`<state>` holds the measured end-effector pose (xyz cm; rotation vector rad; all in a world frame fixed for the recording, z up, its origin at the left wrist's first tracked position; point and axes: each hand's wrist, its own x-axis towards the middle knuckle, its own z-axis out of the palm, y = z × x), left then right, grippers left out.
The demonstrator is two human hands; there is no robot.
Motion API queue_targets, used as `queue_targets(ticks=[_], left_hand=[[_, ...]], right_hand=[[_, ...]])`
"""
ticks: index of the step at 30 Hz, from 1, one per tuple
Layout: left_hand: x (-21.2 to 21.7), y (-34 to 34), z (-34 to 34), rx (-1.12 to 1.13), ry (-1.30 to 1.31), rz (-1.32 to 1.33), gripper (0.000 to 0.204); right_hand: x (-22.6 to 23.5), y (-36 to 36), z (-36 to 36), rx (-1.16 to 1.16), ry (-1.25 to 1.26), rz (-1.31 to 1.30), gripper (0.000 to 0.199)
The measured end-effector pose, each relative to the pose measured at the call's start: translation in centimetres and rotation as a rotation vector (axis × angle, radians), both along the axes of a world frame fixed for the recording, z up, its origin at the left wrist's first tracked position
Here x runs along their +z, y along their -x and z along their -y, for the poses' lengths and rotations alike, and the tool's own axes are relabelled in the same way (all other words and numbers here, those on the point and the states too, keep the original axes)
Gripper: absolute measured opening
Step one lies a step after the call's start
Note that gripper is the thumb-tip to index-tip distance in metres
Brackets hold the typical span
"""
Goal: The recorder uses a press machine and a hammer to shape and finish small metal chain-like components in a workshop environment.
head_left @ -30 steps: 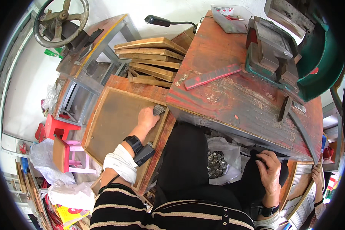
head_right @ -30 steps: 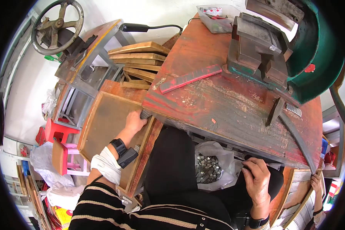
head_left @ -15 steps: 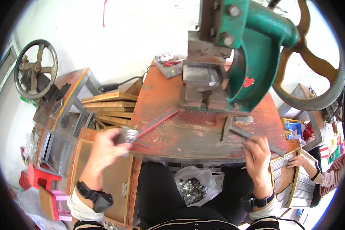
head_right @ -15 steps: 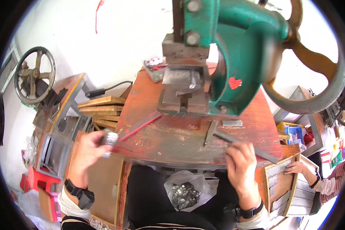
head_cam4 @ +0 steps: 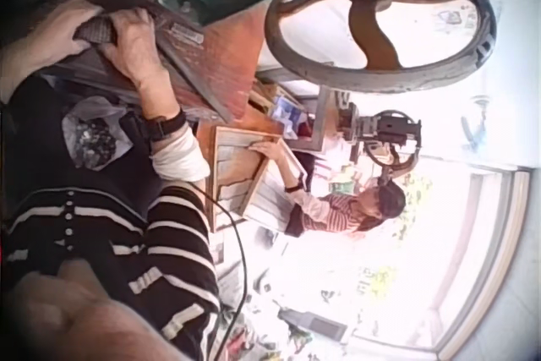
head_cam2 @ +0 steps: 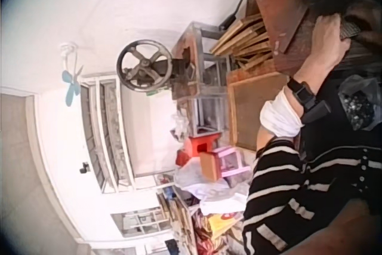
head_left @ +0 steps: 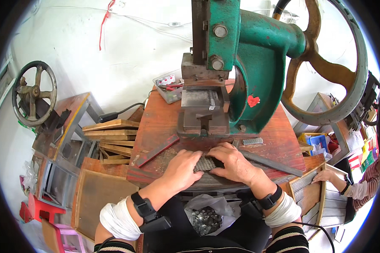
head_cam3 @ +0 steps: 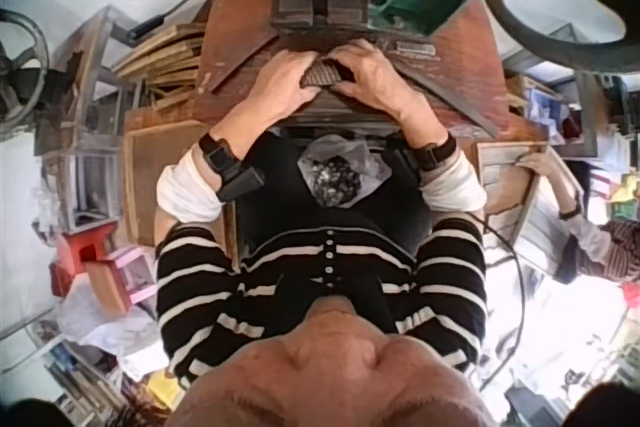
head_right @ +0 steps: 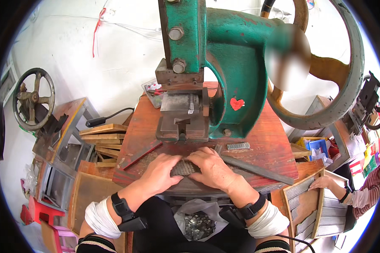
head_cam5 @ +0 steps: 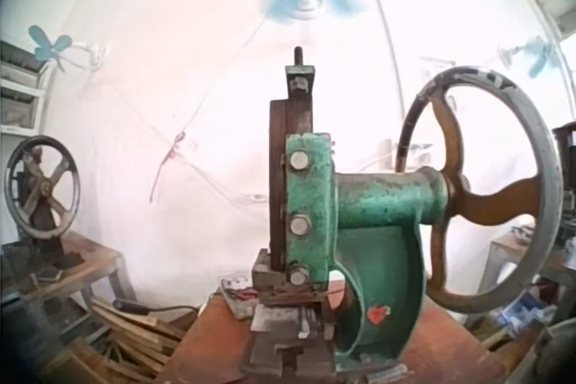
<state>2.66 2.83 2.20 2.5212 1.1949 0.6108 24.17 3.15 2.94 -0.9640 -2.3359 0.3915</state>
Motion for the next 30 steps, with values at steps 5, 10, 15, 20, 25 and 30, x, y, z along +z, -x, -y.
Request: queue_targets(ticks=[5,10,15,20,25,30], left_hand=[[-2.0,1.9,1.5,0.081,-0.179,0.289,0.054],[-2.1,2.0,1.0,0.083,-0.121,0.489,0.051],[3.3,1.8,-2.6,-0.001,-0.180,0.724,0.048],[5.2,0.1,-11.3,0.060,-0.152,0.805,0.044],[4.6,-1.2,-14.4,0.130,-0.366,0.567,0.040],[4.8,-1.1,-15.9,0.200,-0.456,0.505,0.046]], right_hand=[[-0.5,0.2,-0.6,0.036,-0.063,0.009,0.049],[0.1,0.5,0.0,-0.030,-0.043,-0.051,0.054],[6.0,0.9,-0.6,-0.212,0.067,-0.266,0.054],[8.5,1.3,-6.5,-0.395,0.029,-0.352,0.046],[7.3,2.0,-8.6,-0.549,-0.392,-0.071,0.043],[6.9,3.8,-9.4,-0.812,-0.446,0.140,0.022]])
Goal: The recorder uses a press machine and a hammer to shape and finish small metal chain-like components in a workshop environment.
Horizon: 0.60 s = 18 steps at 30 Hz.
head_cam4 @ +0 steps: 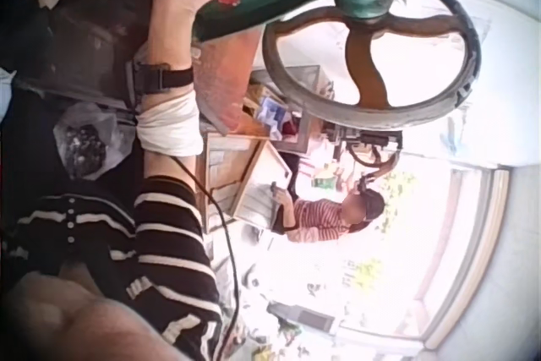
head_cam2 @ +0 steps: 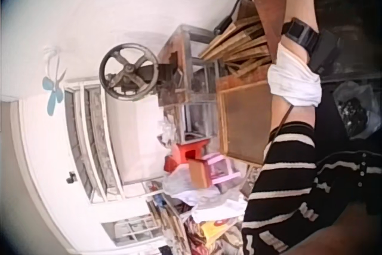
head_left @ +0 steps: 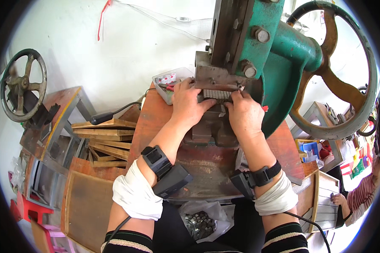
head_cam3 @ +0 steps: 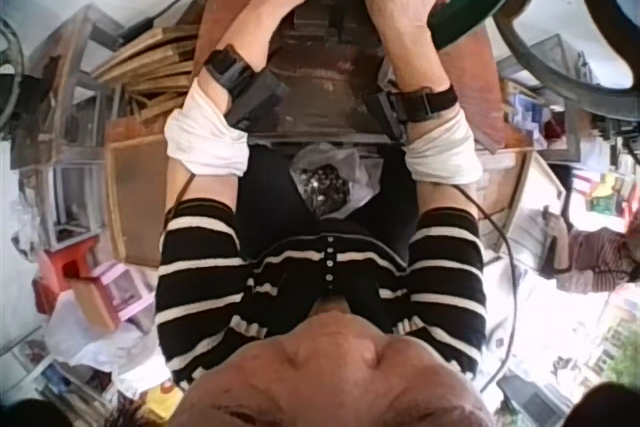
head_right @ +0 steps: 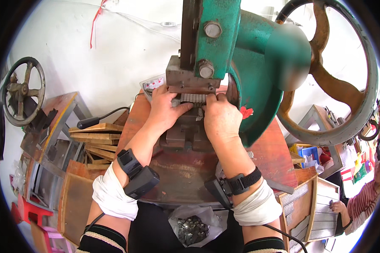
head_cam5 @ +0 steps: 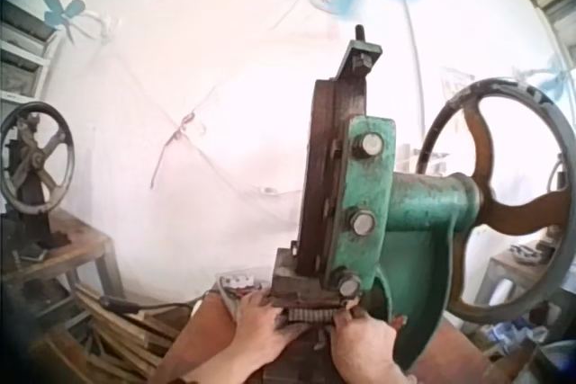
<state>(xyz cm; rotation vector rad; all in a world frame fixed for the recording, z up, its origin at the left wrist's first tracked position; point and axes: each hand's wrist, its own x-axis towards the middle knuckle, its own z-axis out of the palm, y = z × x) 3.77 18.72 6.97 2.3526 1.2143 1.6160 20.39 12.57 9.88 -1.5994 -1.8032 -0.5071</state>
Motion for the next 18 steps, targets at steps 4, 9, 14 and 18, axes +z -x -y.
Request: queue_targets(ticks=[4,9,14,18], left_hand=[[-0.7,3.6,5.6,-0.083,0.272,0.182,0.051],[-6.9,10.0,15.0,0.274,0.322,-0.376,0.044],[-6.0,9.9,15.7,0.483,0.138,-0.223,0.032],[-0.1,6.9,11.1,0.261,0.028,-0.058,0.032]], right_hand=[[-0.4,-1.0,-0.3,-0.028,-0.009,0.028,0.017],[0.1,-0.6,-0.5,0.015,-0.017,0.049,0.010],[1.1,-0.8,-0.2,0.031,0.042,0.010,0.013],[0.6,-0.9,-0.4,-0.001,0.153,0.043,0.017]])
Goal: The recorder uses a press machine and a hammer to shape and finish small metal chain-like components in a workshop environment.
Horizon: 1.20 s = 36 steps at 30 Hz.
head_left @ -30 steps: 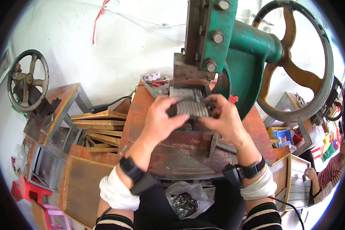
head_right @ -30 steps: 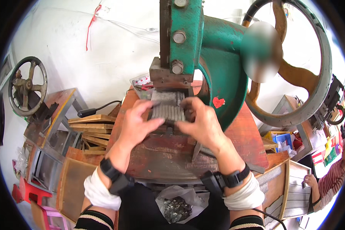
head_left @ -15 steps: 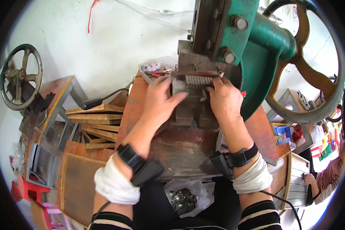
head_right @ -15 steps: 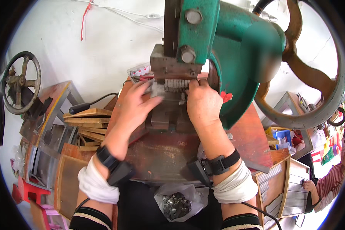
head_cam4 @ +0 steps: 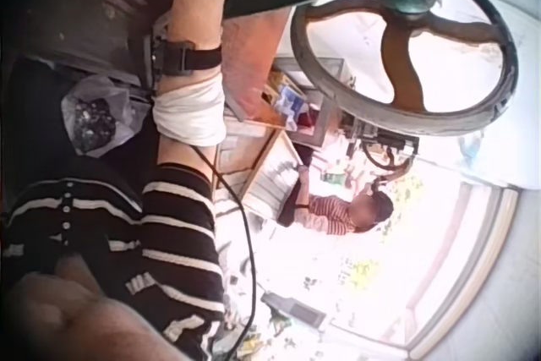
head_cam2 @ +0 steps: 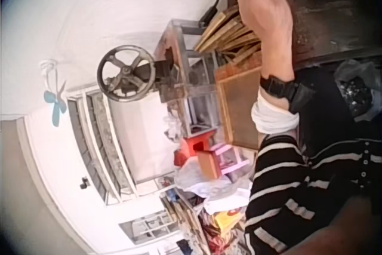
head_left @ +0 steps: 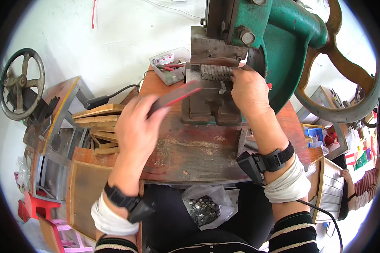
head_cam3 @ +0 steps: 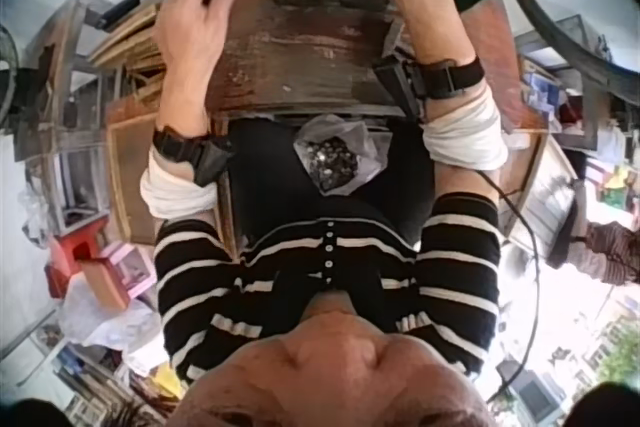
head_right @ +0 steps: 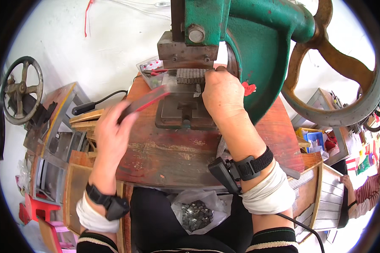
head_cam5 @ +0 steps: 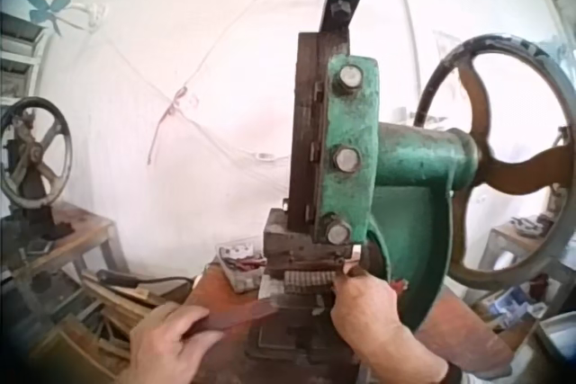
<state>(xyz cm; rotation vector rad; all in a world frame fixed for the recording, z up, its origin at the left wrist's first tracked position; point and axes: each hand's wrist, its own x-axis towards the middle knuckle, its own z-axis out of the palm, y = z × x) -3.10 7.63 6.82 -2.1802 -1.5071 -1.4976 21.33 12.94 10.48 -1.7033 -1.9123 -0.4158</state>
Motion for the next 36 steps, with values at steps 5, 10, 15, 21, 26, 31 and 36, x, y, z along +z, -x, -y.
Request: queue_targets(ticks=[5,10,15,21,26,31,36], left_hand=[[2.6,-5.4,-4.5,0.024,0.010,-0.193,0.039],[2.6,-6.9,-5.8,0.084,-0.055,-0.227,0.044],[3.9,-7.1,-6.9,0.081,0.270,-0.196,0.053],[4.9,-7.9,-8.4,0.022,0.545,-0.194,0.051],[4.8,-6.5,-10.4,-0.161,0.626,-0.260,0.050],[3.2,-8.1,-7.0,0.134,0.541,-0.272,0.062],[4.4,-9.5,-6.6,0.206,0.577,-0.327,0.057]], right_hand=[[0.5,-0.4,1.0,0.028,-0.046,-0.025,0.020],[0.9,-1.8,5.1,0.242,-0.228,-0.142,0.011],[0.7,-3.2,6.9,0.311,-0.246,-0.168,0.009],[0.6,-4.6,8.0,0.347,-0.191,-0.226,0.014],[0.5,-5.0,8.5,0.389,-0.177,-0.258,0.016],[2.4,-6.0,9.5,0.391,-0.219,-0.206,0.019],[10.5,-13.4,12.6,0.408,-0.706,0.141,0.029]])
